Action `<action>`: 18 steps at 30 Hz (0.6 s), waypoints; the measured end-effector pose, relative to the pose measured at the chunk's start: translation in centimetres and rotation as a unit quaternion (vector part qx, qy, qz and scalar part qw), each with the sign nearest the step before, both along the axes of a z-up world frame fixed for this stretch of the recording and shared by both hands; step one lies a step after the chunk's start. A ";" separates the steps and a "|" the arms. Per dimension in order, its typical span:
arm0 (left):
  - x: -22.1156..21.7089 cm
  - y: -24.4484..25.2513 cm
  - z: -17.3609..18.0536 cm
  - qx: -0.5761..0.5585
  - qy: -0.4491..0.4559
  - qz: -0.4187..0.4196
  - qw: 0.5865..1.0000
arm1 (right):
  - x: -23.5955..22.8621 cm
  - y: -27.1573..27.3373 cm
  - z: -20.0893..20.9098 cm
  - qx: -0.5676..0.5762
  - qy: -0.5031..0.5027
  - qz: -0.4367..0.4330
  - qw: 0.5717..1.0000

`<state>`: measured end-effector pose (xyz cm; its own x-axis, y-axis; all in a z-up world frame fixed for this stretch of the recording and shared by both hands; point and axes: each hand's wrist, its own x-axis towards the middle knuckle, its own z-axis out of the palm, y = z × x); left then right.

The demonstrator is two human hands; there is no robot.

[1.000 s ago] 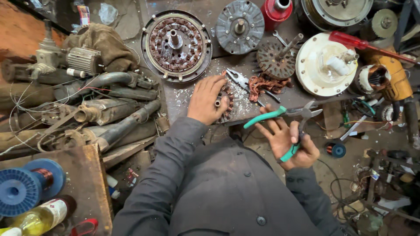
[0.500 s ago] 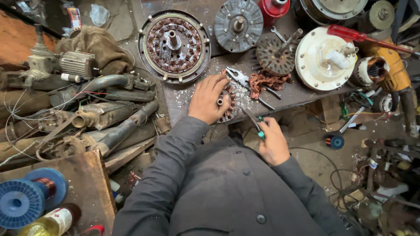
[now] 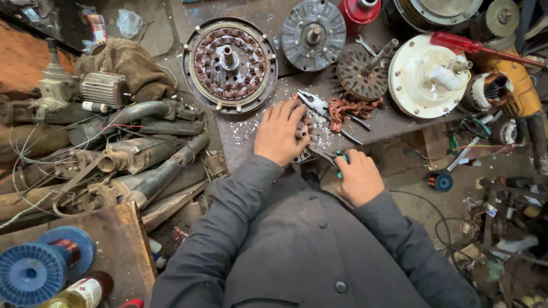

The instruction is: The person uses pliers to pull and cut copper windings from a motor stator core on a cluttered workbench. They repeatedly grip, twist, and extract copper strands, accumulating a pile of removed copper wire on the table.

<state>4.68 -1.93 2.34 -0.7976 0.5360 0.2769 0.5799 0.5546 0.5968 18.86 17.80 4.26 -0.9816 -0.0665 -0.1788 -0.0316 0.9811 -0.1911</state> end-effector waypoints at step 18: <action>0.4 0.9 0.3 -0.057 0.068 -0.053 0.995 | 1.2 0.2 -9.6 -0.167 -0.028 -0.234 0.957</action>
<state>5.11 -1.01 2.60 -0.6939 0.6497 0.3106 0.7101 0.5456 0.4450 20.07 17.96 -5.32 -0.9072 0.3159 -0.2778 0.4163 0.7688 -0.4853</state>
